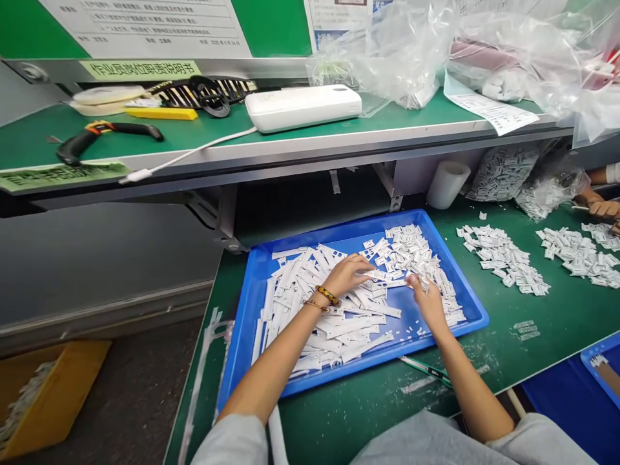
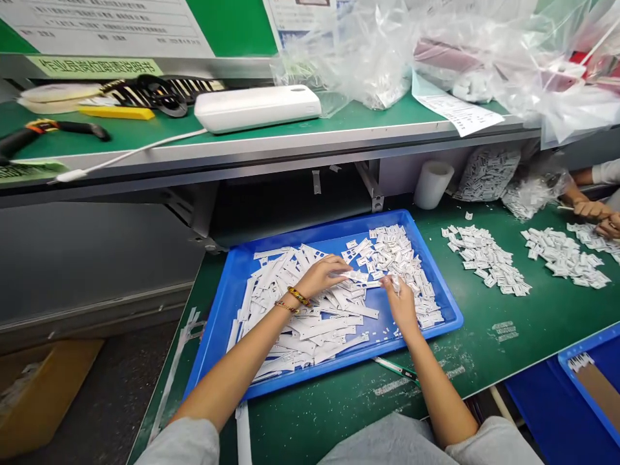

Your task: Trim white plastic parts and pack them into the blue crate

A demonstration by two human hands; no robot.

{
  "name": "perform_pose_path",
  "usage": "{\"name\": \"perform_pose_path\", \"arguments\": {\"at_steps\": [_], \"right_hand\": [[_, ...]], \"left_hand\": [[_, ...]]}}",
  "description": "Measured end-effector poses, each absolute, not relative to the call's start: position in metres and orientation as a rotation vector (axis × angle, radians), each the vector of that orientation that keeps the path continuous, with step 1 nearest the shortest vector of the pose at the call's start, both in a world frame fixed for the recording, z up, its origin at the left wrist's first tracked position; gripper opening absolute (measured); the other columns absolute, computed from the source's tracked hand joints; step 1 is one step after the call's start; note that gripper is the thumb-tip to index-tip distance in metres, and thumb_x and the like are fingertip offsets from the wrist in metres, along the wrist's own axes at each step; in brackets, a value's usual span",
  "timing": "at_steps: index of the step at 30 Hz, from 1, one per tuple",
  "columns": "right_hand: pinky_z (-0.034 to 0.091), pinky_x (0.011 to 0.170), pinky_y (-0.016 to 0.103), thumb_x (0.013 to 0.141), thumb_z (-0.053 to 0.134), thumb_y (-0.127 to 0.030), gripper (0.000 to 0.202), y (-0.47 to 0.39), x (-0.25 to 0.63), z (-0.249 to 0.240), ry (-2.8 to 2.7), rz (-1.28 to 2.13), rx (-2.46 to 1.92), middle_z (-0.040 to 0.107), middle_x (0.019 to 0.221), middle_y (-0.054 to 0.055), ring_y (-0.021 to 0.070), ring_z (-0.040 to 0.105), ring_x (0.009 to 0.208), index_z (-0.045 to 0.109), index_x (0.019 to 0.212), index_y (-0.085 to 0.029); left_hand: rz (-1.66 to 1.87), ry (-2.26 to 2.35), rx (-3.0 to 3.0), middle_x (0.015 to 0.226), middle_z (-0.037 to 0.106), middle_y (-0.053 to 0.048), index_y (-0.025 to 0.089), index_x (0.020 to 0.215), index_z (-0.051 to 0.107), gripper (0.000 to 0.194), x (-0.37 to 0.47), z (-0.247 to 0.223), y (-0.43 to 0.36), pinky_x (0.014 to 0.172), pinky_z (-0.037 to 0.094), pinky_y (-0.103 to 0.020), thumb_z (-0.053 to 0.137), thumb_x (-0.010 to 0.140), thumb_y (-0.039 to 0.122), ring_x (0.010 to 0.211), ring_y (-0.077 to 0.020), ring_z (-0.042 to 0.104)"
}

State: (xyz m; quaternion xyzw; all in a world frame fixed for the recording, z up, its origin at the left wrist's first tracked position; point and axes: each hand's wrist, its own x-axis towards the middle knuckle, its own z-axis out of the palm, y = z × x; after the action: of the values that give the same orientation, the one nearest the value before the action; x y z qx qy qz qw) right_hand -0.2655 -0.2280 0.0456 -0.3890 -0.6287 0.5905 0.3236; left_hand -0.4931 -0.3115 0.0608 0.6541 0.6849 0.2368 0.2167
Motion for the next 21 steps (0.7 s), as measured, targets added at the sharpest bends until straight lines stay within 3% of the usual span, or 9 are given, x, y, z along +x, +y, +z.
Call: {"name": "perform_pose_path", "arguments": {"at_steps": [3,7,10,15,21], "right_hand": [[0.046,0.071,0.03,0.081,0.062,-0.053,0.037,-0.237,-0.278,0.06,-1.924,1.554,-0.891,0.07,0.08,0.005,0.0197,0.061,0.078,0.068,0.089,-0.017],[0.042,0.057,0.026,0.081,0.063,-0.051,0.038,-0.251,-0.287,0.077,-1.978,1.782,-0.805,0.065,0.06,0.0,0.0136,0.052,0.054,0.068,0.089,-0.014],[0.041,0.052,0.025,0.082,0.063,-0.049,0.037,-0.261,-0.28,0.08,-1.935,1.713,-0.83,0.068,0.062,0.002,0.0124,0.05,0.051,0.067,0.09,-0.013],[0.05,0.055,0.026,0.089,0.058,-0.043,0.029,-0.284,-0.266,0.078,-2.004,1.424,-0.764,0.071,0.068,0.004,0.0171,0.064,0.06,0.068,0.095,-0.017],[0.055,0.061,0.031,0.094,0.054,-0.026,0.022,-0.303,-0.268,0.061,-2.149,0.636,-0.492,0.075,0.083,0.01,0.021,0.07,0.068,0.07,0.105,-0.016]], "left_hand": [[0.755,1.772,1.888,0.104,0.068,-0.008,0.023,0.106,0.072,0.024,-0.482,0.088,-0.334,0.091,0.046,-0.036,0.062,0.086,0.031,0.101,-0.0227,0.058],[1.006,1.779,1.691,0.106,0.067,-0.009,0.021,0.111,0.067,0.031,-0.469,0.113,-0.357,0.089,0.05,-0.037,0.068,0.082,0.033,0.101,-0.0223,0.059],[1.223,1.821,1.324,0.111,0.064,-0.009,0.019,0.109,0.063,0.033,-0.463,0.119,-0.372,0.078,0.057,-0.032,0.068,0.08,0.034,0.095,-0.0198,0.062],[1.39,1.826,1.214,0.108,0.061,-0.009,0.019,0.101,0.063,0.021,-0.448,0.114,-0.379,0.076,0.059,-0.028,0.062,0.081,0.026,0.095,-0.0182,0.061],[1.496,2.009,1.365,0.098,0.062,-0.006,0.017,0.106,0.066,0.031,-0.426,0.109,-0.371,0.078,0.056,-0.026,0.054,0.077,0.011,0.08,-0.0126,0.06]]}}
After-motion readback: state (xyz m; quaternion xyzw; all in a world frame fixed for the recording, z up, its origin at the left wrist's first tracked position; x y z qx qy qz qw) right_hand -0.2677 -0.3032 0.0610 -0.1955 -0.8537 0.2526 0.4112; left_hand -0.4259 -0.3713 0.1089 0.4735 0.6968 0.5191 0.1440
